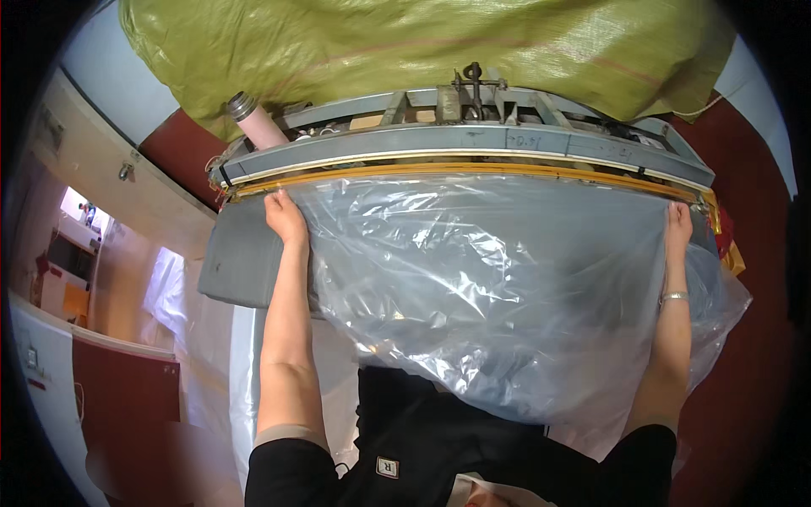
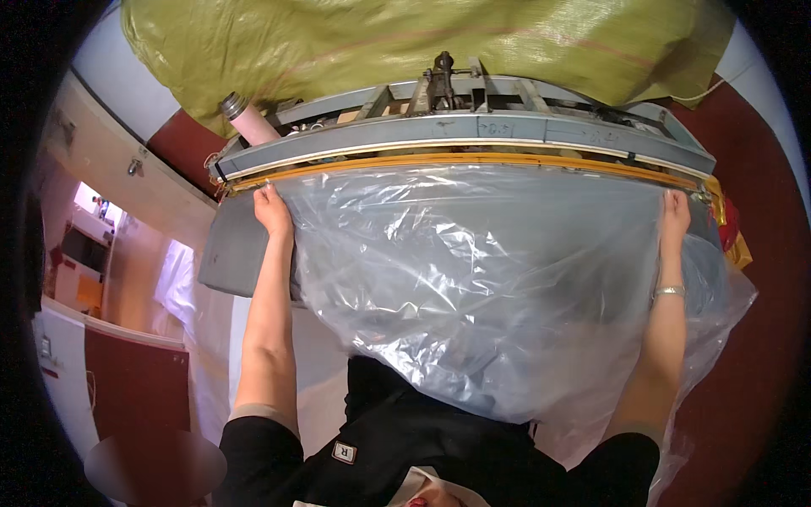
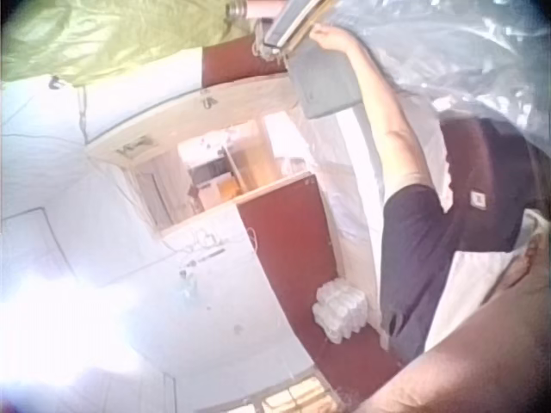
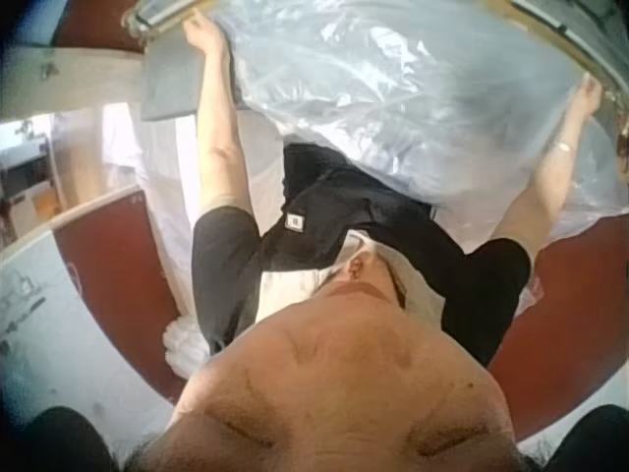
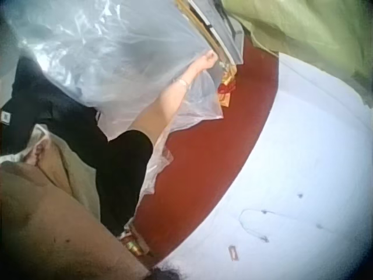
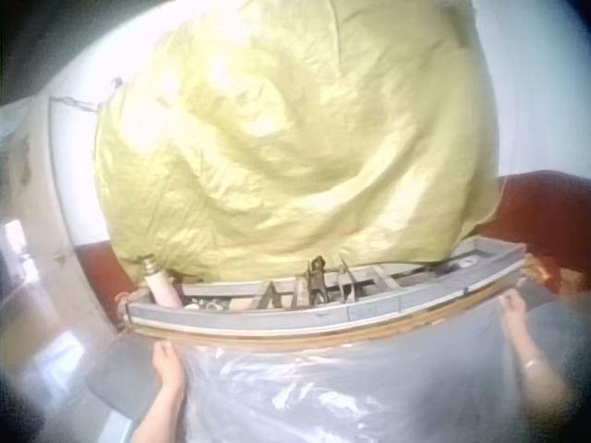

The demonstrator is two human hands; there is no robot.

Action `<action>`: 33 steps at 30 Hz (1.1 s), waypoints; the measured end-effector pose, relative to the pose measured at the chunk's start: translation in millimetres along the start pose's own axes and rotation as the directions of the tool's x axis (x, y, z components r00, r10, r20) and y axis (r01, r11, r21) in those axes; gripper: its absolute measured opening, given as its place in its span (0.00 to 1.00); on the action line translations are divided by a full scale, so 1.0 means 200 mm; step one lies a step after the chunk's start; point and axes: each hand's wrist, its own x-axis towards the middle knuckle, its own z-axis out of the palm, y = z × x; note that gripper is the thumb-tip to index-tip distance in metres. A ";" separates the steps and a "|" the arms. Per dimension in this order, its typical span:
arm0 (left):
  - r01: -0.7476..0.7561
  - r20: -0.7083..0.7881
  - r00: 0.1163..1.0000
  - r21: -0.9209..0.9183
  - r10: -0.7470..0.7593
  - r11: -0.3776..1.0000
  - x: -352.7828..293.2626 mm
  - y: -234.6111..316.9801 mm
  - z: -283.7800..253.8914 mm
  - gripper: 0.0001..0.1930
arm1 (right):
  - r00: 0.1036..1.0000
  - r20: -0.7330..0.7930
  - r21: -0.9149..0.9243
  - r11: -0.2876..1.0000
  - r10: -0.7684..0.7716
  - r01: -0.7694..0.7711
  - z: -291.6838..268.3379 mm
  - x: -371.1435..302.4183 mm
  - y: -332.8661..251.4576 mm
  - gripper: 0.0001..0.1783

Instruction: The recorder is using a heat-sealing machine to seal large plastic bags.

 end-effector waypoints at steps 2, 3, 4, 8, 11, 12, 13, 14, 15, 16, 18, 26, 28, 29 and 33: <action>-0.013 -0.046 0.999 -0.030 0.012 0.999 0.05 -0.04 0.04 0.12 | 1.000 -0.019 0.043 0.999 -0.006 0.007 0.12 0.06 -0.07 0.13; -0.022 -0.053 0.998 -0.065 0.018 0.998 0.08 -0.05 0.06 0.13 | 0.999 -0.046 0.021 1.000 -0.001 0.002 0.16 0.08 -0.09 0.13; -0.034 -0.088 0.996 -0.064 0.028 0.997 0.09 -0.06 0.08 0.13 | 0.997 -0.082 -0.012 1.000 -0.005 0.004 0.20 0.10 -0.11 0.13; 0.019 -0.050 0.999 -0.040 -0.021 0.999 0.14 -0.06 0.15 0.13 | 0.987 -0.111 0.101 0.989 0.119 -0.108 0.25 0.12 -0.08 0.11; 0.051 -0.041 0.998 -0.029 -0.052 0.998 0.15 -0.05 0.15 0.11 | 0.986 -0.027 0.372 0.917 0.167 -0.145 0.25 0.13 -0.03 0.10; 0.070 -0.034 0.997 0.029 -0.069 0.997 0.15 -0.04 0.15 0.10 | 0.983 -0.064 0.350 0.927 0.170 -0.137 0.25 0.14 -0.01 0.10; 0.057 -0.043 0.997 0.006 -0.056 0.998 0.15 -0.04 0.15 0.10 | 0.987 -0.114 0.302 0.950 0.117 -0.078 0.25 0.14 0.00 0.10; 0.076 -0.069 0.995 0.029 -0.073 0.997 0.15 -0.04 0.15 0.09 | 0.980 -0.097 0.334 0.933 0.172 -0.131 0.24 0.15 0.01 0.10; 0.101 -0.063 0.993 0.066 -0.097 0.993 0.15 -0.04 0.15 0.08 | 0.982 -0.085 0.262 0.955 0.169 -0.141 0.22 0.15 0.01 0.09; 0.095 -0.099 0.991 0.056 -0.089 0.994 0.15 -0.03 0.15 0.08 | 0.986 -0.101 0.109 0.986 0.135 -0.124 0.22 0.15 0.02 0.09; 0.094 -0.209 0.975 0.090 -0.073 0.991 0.16 -0.04 0.17 0.08 | 0.981 -0.041 0.312 0.935 0.192 -0.170 0.20 0.17 0.01 0.08; 0.312 0.032 0.949 -0.260 -0.314 0.914 0.22 -0.10 0.09 0.09 | 0.974 -0.039 0.273 0.940 0.221 -0.203 0.16 0.16 -0.06 0.08; 0.513 0.302 0.858 -0.519 -0.415 0.683 0.19 -0.12 -0.01 0.13 | 0.987 -0.015 0.269 0.952 0.158 -0.148 0.16 0.15 -0.12 0.09; 0.576 0.334 0.818 -0.492 -0.469 0.653 0.15 -0.12 -0.05 0.13 | 0.986 0.007 0.272 0.949 0.167 -0.163 0.16 0.14 -0.15 0.09; -0.200 0.231 0.966 0.383 0.116 0.902 -0.04 -0.10 -0.22 0.18 | 0.999 0.007 0.161 0.986 -0.041 0.040 0.10 0.02 -0.31 0.12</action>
